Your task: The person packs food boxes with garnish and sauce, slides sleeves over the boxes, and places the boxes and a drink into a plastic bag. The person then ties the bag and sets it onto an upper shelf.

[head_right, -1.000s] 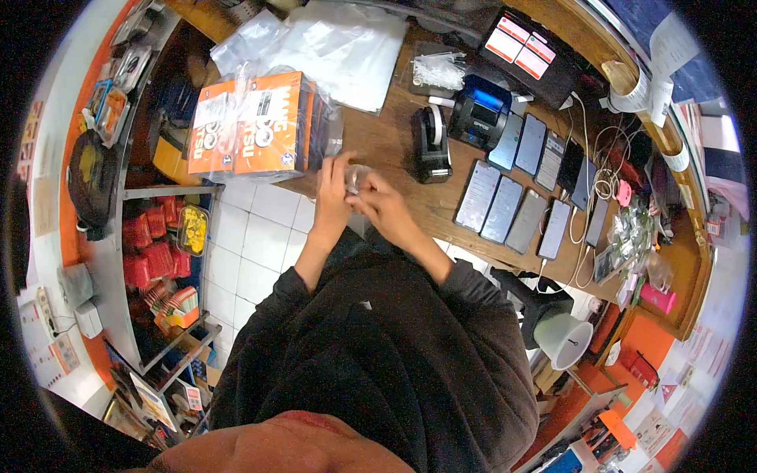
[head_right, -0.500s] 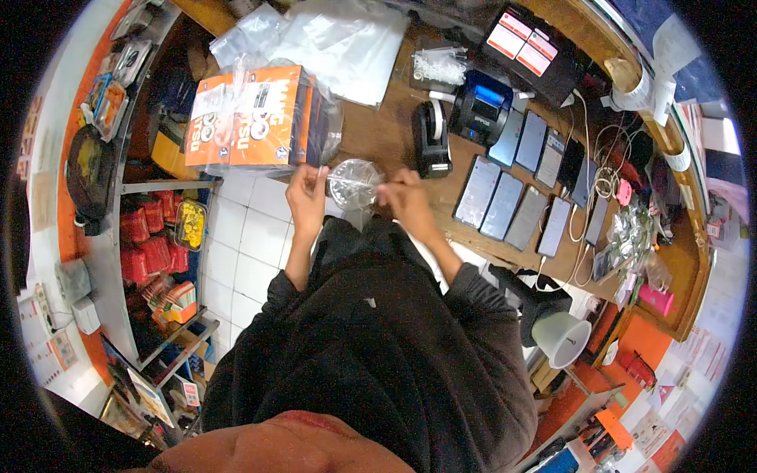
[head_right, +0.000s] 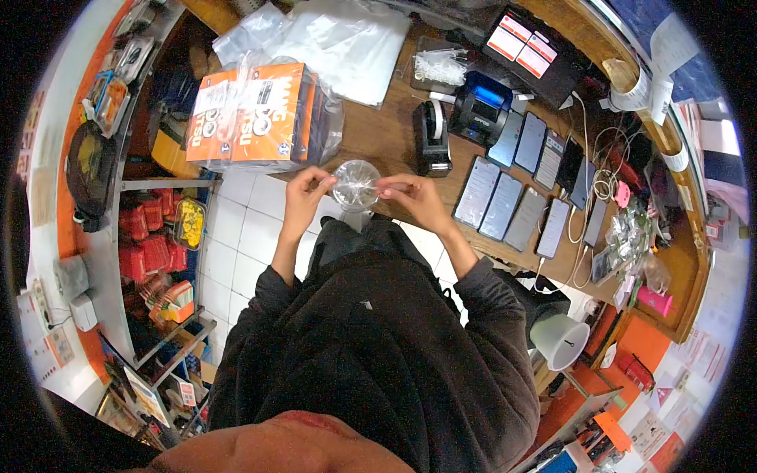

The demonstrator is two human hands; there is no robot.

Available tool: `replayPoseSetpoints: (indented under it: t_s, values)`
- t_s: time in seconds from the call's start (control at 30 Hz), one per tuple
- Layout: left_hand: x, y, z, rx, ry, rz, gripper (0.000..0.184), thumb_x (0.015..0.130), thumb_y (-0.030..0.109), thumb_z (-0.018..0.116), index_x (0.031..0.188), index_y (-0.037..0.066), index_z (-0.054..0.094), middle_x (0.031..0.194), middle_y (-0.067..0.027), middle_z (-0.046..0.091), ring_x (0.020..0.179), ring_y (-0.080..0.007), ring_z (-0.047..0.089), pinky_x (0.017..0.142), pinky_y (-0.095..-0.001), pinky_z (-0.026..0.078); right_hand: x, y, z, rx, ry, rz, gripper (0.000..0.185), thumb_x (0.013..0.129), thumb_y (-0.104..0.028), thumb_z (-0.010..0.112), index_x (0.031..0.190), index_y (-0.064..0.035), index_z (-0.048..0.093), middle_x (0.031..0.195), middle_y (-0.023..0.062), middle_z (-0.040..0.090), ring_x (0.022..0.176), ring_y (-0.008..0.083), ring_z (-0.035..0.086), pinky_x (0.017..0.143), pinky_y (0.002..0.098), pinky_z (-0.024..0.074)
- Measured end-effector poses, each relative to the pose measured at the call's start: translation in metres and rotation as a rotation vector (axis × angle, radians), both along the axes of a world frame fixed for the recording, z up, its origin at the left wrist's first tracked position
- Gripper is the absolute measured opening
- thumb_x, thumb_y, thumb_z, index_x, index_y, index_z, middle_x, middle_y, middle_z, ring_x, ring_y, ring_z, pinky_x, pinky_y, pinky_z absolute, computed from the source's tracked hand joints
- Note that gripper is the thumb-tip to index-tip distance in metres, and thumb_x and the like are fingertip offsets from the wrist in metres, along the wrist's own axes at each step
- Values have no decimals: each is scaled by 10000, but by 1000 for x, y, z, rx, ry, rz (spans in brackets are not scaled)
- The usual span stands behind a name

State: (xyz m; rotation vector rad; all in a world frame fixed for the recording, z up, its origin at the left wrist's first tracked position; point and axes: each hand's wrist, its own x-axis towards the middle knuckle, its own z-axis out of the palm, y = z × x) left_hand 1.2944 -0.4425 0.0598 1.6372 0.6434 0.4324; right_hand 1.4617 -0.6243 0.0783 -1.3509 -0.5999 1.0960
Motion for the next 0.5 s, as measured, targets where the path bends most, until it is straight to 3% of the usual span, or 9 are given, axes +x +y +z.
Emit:
replayPoseSetpoints:
  t_s: [0.07, 0.13, 0.2, 0.23, 0.27, 0.33, 0.4, 0.5]
  values:
    - [10, 4, 12, 98, 73, -112, 128, 881, 89, 647, 803, -12, 631, 725, -12, 596, 719, -88, 540, 664, -249, 439, 0, 3, -2, -8, 23, -38, 134, 872, -10, 626, 984, 55, 661, 968, 134, 687, 888, 156, 658, 777, 280, 546]
    - [14, 2, 16, 196, 151, -228, 137, 874, 89, 651, 781, -8, 625, 700, -3, 572, 691, -86, 517, 642, -256, 427, -1, 9, -3, -55, -60, -86, 95, 855, -36, 661, 903, 46, 662, 837, 98, 686, 748, 118, 650, 699, 251, 533]
    - [19, -4, 15, -261, -19, -240, 103, 855, 92, 665, 859, -2, 622, 744, -37, 597, 739, -112, 553, 687, -268, 445, 0, 18, -4, -88, -147, -125, 97, 844, -59, 682, 849, 33, 649, 761, 62, 655, 683, 91, 609, 640, 235, 498]
    - [24, -12, 19, -263, -15, -245, 103, 855, 92, 665, 859, -2, 622, 744, -37, 597, 739, -112, 553, 687, -268, 445, -1, 22, -4, -122, -234, -157, 126, 833, -81, 703, 795, 19, 637, 684, 26, 625, 618, 63, 567, 580, 218, 463]
    - [32, -23, 26, -232, -87, -172, 127, 847, 98, 675, 903, 1, 616, 772, -47, 609, 754, -121, 564, 708, -275, 451, -3, 27, -1, -124, -230, -162, 126, 833, -81, 703, 795, 19, 637, 684, 26, 625, 618, 63, 567, 580, 218, 463]
    - [38, -35, 29, -202, -154, -101, 167, 838, 104, 685, 948, 3, 610, 800, -56, 621, 769, -131, 576, 729, -282, 457, -8, 36, 4, -70, -231, -207, 187, 829, -120, 717, 736, -4, 603, 632, -14, 550, 572, 35, 473, 517, 208, 373]
    - [39, -39, 23, 83, -61, -84, 259, 810, 96, 709, 1025, 12, 593, 860, -69, 647, 814, -135, 594, 757, -296, 464, -10, 37, -3, -77, -261, -203, 190, 831, -138, 718, 734, -17, 607, 617, -30, 524, 576, 31, 454, 508, 205, 345]
    - [39, -40, 12, -66, -52, -54, 214, 796, 93, 720, 963, -2, 623, 854, -82, 662, 824, -144, 603, 748, -294, 464, -6, 35, -8, -120, -296, -154, 144, 832, -111, 709, 773, -3, 635, 658, -9, 566, 609, 45, 495, 548, 210, 391]
